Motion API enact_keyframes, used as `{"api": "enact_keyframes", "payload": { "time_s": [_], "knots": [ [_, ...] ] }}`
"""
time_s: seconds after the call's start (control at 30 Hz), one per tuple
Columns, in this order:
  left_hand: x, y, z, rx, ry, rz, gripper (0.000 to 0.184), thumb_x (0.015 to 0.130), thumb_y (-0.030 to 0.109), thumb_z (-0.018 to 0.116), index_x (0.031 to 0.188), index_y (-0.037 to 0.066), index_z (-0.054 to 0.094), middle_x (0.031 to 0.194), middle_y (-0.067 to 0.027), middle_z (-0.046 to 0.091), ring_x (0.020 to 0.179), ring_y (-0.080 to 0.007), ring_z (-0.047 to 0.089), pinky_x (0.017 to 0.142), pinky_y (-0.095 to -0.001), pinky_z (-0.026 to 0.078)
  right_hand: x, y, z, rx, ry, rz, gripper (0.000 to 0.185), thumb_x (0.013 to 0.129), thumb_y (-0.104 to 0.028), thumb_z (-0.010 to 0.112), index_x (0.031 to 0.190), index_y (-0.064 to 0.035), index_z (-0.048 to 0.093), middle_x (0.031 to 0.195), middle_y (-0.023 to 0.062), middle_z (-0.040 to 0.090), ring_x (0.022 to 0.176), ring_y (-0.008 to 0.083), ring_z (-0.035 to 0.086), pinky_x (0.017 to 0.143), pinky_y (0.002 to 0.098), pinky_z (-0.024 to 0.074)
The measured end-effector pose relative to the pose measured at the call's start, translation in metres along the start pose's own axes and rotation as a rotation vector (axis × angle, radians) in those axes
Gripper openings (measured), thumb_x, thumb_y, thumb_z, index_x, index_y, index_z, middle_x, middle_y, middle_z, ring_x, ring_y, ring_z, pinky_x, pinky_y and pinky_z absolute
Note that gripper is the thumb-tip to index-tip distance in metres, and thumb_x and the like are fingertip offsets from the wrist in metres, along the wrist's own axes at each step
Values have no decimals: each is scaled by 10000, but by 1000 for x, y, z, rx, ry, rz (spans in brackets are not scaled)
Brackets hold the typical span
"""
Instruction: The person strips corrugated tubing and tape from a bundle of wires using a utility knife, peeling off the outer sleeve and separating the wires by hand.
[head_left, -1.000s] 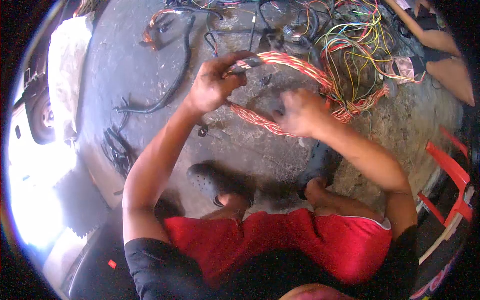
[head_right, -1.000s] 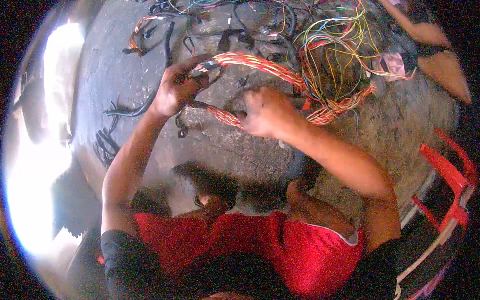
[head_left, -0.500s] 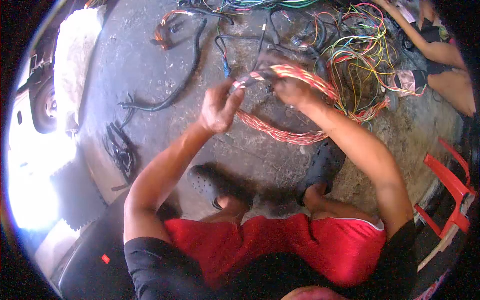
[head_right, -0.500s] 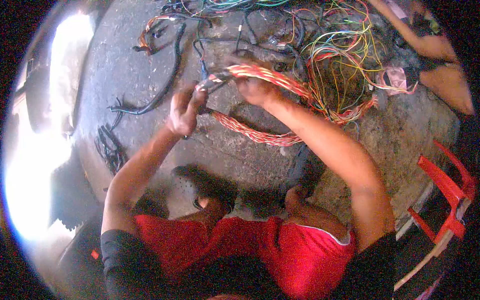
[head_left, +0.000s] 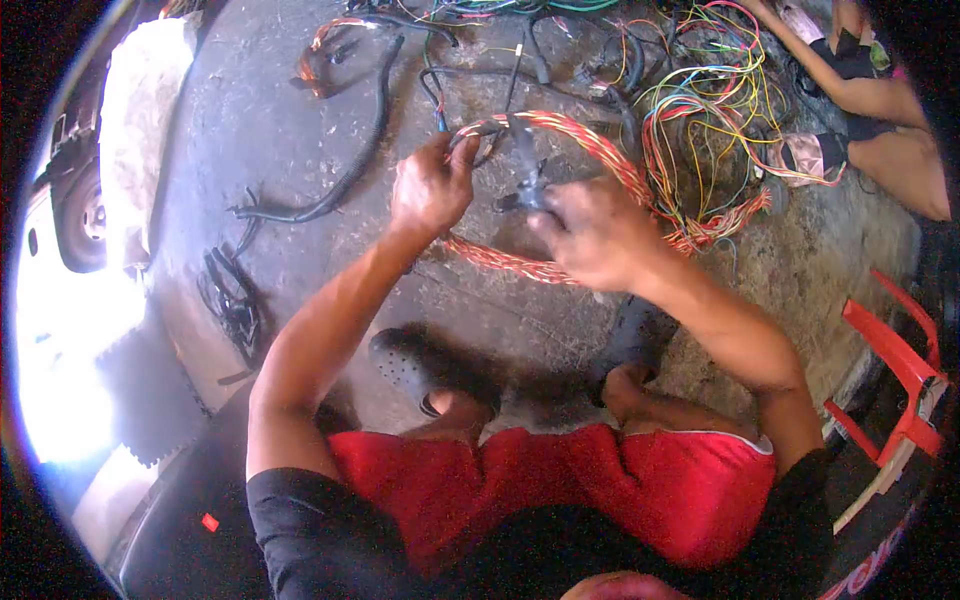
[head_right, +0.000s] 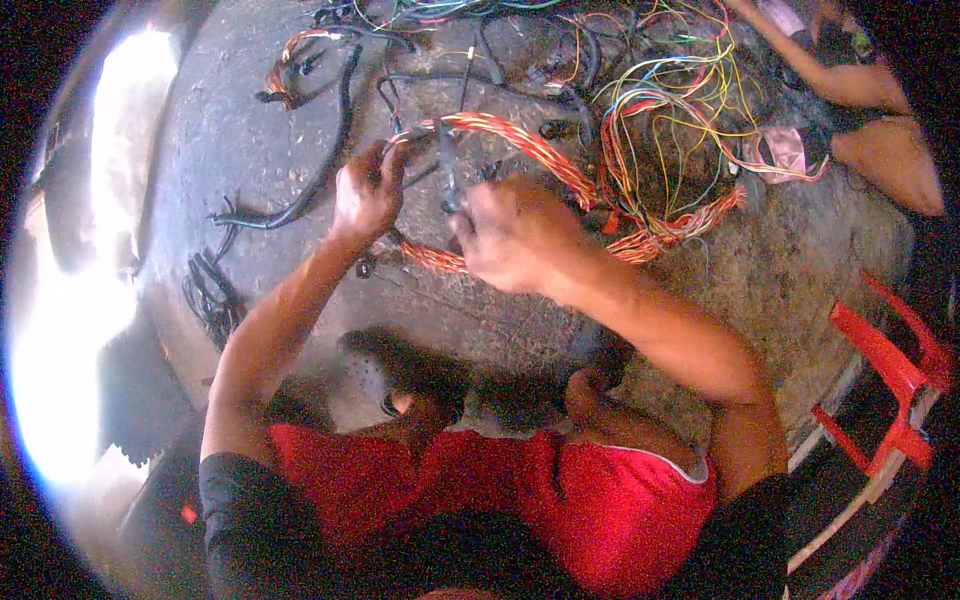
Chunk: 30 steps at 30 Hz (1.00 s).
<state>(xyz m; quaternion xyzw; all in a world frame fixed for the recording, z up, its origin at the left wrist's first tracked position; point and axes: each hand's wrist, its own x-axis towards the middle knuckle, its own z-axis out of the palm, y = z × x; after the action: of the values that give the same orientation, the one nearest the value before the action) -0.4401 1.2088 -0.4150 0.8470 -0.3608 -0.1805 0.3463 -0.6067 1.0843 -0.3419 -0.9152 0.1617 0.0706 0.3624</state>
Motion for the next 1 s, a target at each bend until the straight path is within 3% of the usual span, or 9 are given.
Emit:
{"api": "enact_keyframes", "payload": {
  "time_s": [0.27, 0.33, 0.47, 0.53, 0.57, 0.73, 0.77, 0.87, 1.0],
  "knots": [
    [-13, 31, -3, -77, -231, 135, 298, 848, 319, 596, 826, 22, 592, 678, -249, 569, 692, -438, 580, 567, -460, 446, 21, -18, -108, -692, 659, -368, 173, 761, -153, 641, 920, -84, 636, 757, 144, 626, 687, 321, 604, 613, 406, 489],
    [-21, 40, -7, -77, -256, 155, 295, 839, 309, 609, 813, 16, 582, 620, -242, 544, 616, -442, 558, 520, -452, 430, 52, -48, -126, -414, 261, 20, 124, 827, -17, 528, 717, -15, 586, 609, 93, 559, 500, 135, 506, 487, 255, 461],
    [-32, 39, -14, -71, -272, 270, 327, 820, 297, 631, 690, 19, 521, 541, -214, 499, 526, -423, 529, 466, -444, 405, 129, 79, -62, -330, 124, -70, 201, 735, -207, 622, 856, -61, 686, 790, 129, 672, 682, 228, 632, 634, 353, 507],
    [-38, 34, -15, -106, -345, 512, 296, 806, 287, 643, 701, 34, 532, 528, -191, 507, 511, -404, 536, 467, -446, 412, 150, 145, -27, -307, -498, -330, 263, 730, -222, 625, 937, -74, 692, 780, 88, 680, 675, 190, 624, 637, 356, 506],
    [-42, 37, -19, -31, -447, 492, 255, 789, 278, 658, 754, 43, 566, 520, -166, 514, 508, -381, 549, 469, -435, 426, 136, 137, -32, -55, -618, -78, 332, 731, -243, 622, 1025, -102, 683, 733, 52, 659, 652, 167, 603, 632, 355, 501],
    [-45, 26, -21, -87, -408, 302, 197, 824, 184, 619, 900, 8, 571, 628, -148, 560, 547, -228, 578, 538, -345, 447, 101, 128, -85, 872, -91, 392, 365, 774, -253, 610, 1106, -102, 628, 621, 28, 565, 523, 106, 527, 496, 297, 449],
    [-41, 26, -22, -134, -368, 285, 215, 832, 186, 610, 940, 6, 566, 628, -142, 563, 542, -214, 568, 543, -340, 449, 98, 89, -111, 863, -88, 727, 141, 845, -42, 512, 733, -17, 595, 588, 80, 538, 494, 132, 488, 501, 273, 470],
    [-30, 24, -20, -198, -352, 163, 271, 828, 228, 615, 989, 18, 553, 735, -198, 624, 680, -334, 645, 601, -378, 481, 111, 175, -102, 264, 281, 212, 324, 800, -248, 597, 1052, -46, 618, 604, 8, 540, 494, 91, 514, 434, 253, 404],
    [-18, 3, -10, -285, -195, 12, 333, 850, 267, 613, 1022, -13, 556, 814, -189, 617, 757, -221, 608, 691, -332, 465, 28, 46, -90, 742, -571, 97, 458, 794, -346, 638, 1033, 43, 606, 817, 129, 648, 838, 265, 632, 789, 432, 500]
  ]
}}
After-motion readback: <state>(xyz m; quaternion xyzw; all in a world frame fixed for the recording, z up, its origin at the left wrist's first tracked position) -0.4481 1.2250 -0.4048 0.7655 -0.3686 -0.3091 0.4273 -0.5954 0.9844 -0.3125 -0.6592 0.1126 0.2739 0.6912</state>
